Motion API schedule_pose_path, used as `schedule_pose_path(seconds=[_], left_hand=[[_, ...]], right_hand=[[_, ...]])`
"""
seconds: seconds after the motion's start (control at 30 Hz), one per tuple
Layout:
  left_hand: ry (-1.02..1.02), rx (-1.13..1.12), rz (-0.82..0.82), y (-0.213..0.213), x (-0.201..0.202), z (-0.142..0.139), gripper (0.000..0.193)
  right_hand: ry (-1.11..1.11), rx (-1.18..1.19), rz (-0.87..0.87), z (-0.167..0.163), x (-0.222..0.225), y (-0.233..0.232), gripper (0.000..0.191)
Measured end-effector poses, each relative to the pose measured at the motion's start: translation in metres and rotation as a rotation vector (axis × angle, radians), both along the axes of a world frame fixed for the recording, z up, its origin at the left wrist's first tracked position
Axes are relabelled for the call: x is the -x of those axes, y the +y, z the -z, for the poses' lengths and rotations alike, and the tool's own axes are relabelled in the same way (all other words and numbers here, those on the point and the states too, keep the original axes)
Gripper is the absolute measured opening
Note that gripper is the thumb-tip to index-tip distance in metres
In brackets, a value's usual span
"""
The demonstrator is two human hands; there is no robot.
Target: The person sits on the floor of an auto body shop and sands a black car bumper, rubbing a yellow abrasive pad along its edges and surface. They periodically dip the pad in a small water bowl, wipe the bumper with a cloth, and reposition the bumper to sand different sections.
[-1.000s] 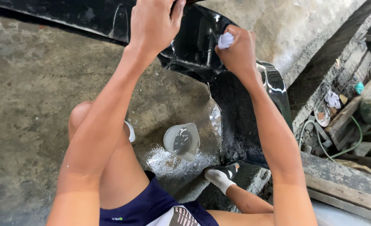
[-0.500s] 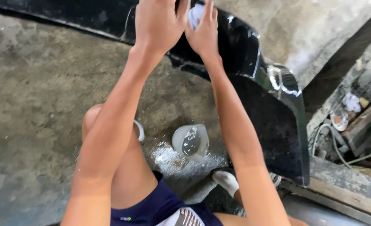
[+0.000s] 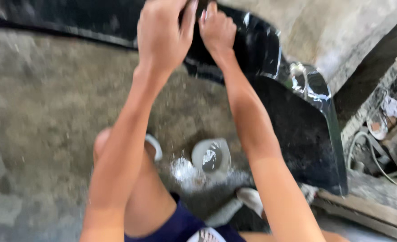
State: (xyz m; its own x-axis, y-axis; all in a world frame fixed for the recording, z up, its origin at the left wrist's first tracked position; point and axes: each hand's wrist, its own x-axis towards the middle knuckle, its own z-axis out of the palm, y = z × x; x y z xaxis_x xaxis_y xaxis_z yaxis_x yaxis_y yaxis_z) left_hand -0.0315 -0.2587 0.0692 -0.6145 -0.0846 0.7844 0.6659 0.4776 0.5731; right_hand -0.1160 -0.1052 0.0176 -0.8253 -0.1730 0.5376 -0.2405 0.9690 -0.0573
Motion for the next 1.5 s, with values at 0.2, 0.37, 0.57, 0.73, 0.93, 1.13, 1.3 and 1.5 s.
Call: schedule_pose_path(seconds=[0.2, 0.37, 0.57, 0.73, 0.93, 1.13, 1.3, 1.5], left_hand=[[-0.062, -0.026, 0.051, -0.002, 0.007, 0.000, 0.016], [-0.335, 0.040, -0.032, 0.015, 0.028, 0.018, 0.016], [-0.171, -0.032, 0.185, 0.037, 0.044, 0.022, 0.016], [-0.408, -0.142, 0.271, 0.052, 0.038, 0.025, 0.016], [-0.143, 0.083, 0.381, 0.052, 0.018, 0.034, 0.019], [-0.643, 0.760, 0.855, 0.053, -0.009, 0.052, 0.028], [-0.774, 1.051, 1.065, 0.124, -0.089, 0.154, 0.024], [-0.837, 1.122, 1.108, 0.208, -0.198, 0.262, 0.020]], right_hand=[[-0.119, -0.052, 0.043, -0.013, -0.008, -0.007, 0.023], [-0.229, -0.145, 0.050, 0.013, -0.060, 0.012, 0.023], [-0.517, -0.171, -0.048, 0.087, -0.170, 0.055, 0.031], [-1.219, -0.004, -0.179, 0.158, -0.282, 0.097, 0.048], [-1.102, 0.306, -0.126, 0.098, -0.336, 0.137, 0.058], [-0.339, 0.194, 0.212, -0.082, -0.363, 0.224, 0.042], [-0.442, -0.084, 0.396, -0.097, -0.369, 0.280, 0.089], [-0.540, 0.091, 0.526, -0.055, -0.374, 0.296, 0.084]])
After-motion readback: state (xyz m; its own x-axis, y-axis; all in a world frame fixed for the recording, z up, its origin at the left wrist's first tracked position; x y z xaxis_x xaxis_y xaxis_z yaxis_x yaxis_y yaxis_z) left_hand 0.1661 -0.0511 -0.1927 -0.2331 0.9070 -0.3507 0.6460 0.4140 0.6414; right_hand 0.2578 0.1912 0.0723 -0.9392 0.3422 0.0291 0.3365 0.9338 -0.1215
